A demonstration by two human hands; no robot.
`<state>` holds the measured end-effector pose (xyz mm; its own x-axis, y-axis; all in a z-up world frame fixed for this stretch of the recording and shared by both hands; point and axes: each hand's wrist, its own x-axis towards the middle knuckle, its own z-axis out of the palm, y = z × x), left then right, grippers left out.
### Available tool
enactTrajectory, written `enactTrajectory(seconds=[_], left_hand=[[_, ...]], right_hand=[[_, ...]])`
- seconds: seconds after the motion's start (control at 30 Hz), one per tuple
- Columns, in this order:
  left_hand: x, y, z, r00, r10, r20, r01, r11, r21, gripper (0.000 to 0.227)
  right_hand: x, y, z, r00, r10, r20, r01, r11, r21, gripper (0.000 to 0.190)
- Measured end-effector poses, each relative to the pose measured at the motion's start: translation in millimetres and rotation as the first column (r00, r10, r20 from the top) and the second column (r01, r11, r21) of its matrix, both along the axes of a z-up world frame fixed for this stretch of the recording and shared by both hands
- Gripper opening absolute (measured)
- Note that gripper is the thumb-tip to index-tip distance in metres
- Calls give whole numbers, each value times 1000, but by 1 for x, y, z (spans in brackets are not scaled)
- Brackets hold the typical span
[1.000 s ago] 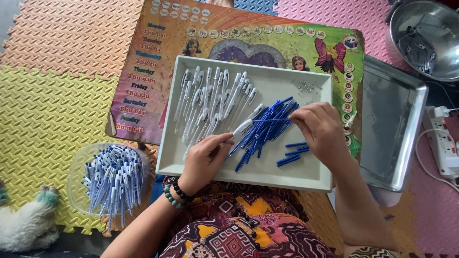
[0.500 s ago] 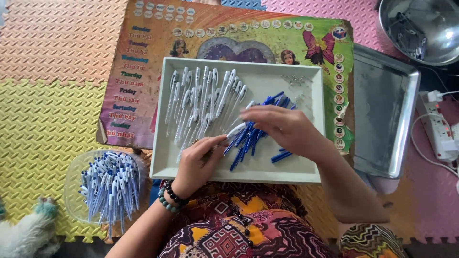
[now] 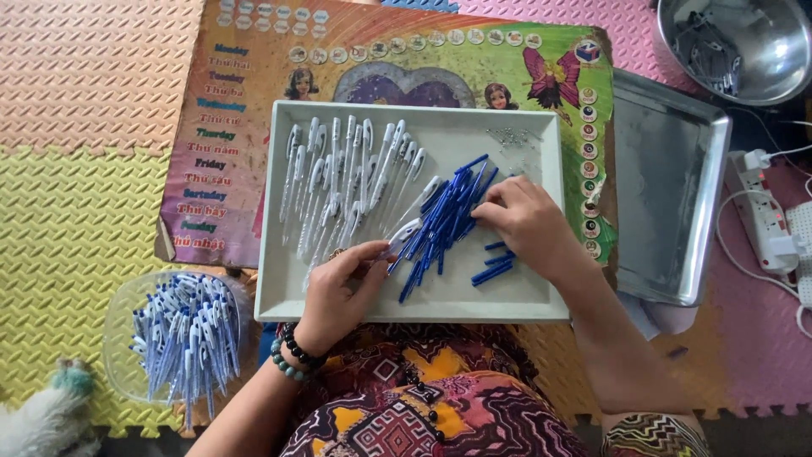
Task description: Assembling ballpoint pens by inserting refills or caps into the pen barrels.
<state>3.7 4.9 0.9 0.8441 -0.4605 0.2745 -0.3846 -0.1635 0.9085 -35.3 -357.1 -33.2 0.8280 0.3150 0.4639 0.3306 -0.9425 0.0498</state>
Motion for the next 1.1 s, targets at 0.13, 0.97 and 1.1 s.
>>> enactTrajectory(seconds=[0.13, 0.97, 1.1], left_hand=[[-1, 1, 0, 1000, -11, 9, 11, 1000, 2, 30], [-1, -1, 6, 996, 0, 93, -3, 1000, 29, 24], [-1, 0, 5, 995, -8, 98, 3, 999, 51, 24]], right_hand=[[-2, 10, 19, 1000, -13, -21, 13, 1000, 21, 12], [-19, 72, 93, 965, 152, -215, 28, 753, 658, 16], [-18, 75, 98, 955, 176, -240, 33, 739, 673, 17]])
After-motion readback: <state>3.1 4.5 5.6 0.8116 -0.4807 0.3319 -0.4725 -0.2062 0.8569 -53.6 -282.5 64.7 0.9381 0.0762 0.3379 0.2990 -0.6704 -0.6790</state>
